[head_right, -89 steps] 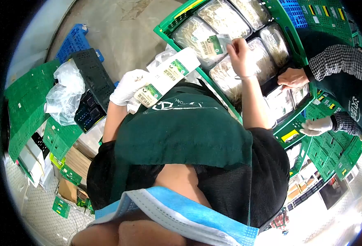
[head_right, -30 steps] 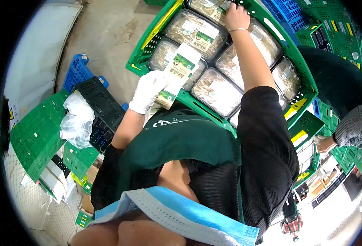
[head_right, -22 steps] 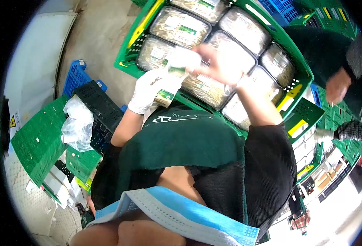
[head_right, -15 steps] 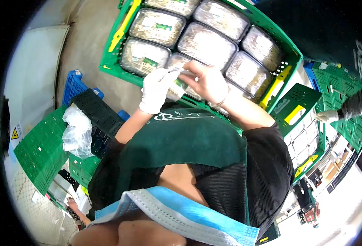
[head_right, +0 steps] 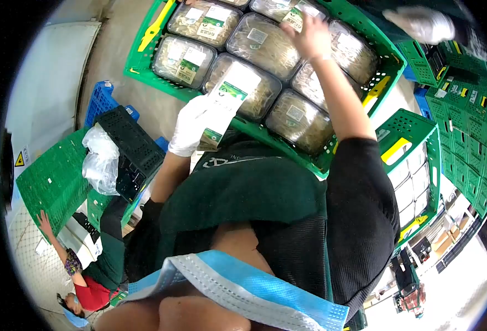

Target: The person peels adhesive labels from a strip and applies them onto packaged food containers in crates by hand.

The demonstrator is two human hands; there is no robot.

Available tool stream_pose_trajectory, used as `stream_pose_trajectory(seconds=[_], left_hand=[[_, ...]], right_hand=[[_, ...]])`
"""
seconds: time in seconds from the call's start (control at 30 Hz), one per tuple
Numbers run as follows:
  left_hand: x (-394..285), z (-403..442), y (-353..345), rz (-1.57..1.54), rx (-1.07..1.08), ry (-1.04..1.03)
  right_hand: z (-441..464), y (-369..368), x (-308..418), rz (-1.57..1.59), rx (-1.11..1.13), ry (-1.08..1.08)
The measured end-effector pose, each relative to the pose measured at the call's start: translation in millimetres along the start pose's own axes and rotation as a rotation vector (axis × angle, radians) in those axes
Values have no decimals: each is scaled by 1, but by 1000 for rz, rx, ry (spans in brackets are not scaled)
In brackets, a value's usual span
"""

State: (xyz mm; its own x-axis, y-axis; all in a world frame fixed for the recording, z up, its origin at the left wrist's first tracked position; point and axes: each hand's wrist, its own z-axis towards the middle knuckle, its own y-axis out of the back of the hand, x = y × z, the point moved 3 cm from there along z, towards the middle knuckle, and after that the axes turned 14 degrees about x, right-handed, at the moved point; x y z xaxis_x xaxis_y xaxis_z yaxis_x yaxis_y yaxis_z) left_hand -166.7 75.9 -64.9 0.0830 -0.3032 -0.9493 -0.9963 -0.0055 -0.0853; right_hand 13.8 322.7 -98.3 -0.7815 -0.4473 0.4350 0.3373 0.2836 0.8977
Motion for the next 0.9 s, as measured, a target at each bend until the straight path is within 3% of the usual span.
stream_pose_trajectory(seconds=[0.03,0.1,0.17,0.2,0.3,0.37,0.4,0.43,0.47,0.5,0.53,0.57,0.63,0.73,0.77,0.8,0.83,0.87,0.9], left_hand=[[1,-1,-3,111,2,-137],[5,-8,-10,-64,-48,-36],[9,-10,0,398,104,29],[2,-13,-6,259,95,-38],[-44,-18,-41,362,-57,-249],[-35,-20,-46,265,-48,16],[-17,-23,-42,662,6,-112],[3,-27,-38,1060,60,-240],[6,-28,-31,626,69,-177],[9,-30,-26,189,69,-115],[3,-40,-16,-83,101,48],[11,-46,-8,-85,86,48],[39,-56,7,7,-91,35],[37,-65,6,64,-62,-96],[28,-68,5,82,-24,-187],[21,-70,1,97,1,-206],[24,-68,-8,-219,183,-286],[35,-62,-12,-276,237,-337],[38,-62,-15,-298,182,-292]], right_hand=[[-26,1,19,408,286,42],[-86,21,75,850,559,325],[-120,42,106,432,360,395],[-130,36,110,468,379,404],[-154,29,127,560,341,335],[-154,34,118,418,238,396],[-145,37,109,346,204,357],[-126,37,87,429,229,183],[-102,46,71,216,123,185],[-70,31,34,211,243,128],[-51,18,17,8,86,156],[-39,8,16,-127,172,64],[-20,-35,0,-257,25,98],[-29,-37,1,-484,71,-48],[-45,-29,5,-430,-99,-1],[-57,-20,13,-284,-65,54],[-72,-13,33,151,151,-15],[-94,-12,55,739,440,-49],[-119,-2,89,892,614,52]])
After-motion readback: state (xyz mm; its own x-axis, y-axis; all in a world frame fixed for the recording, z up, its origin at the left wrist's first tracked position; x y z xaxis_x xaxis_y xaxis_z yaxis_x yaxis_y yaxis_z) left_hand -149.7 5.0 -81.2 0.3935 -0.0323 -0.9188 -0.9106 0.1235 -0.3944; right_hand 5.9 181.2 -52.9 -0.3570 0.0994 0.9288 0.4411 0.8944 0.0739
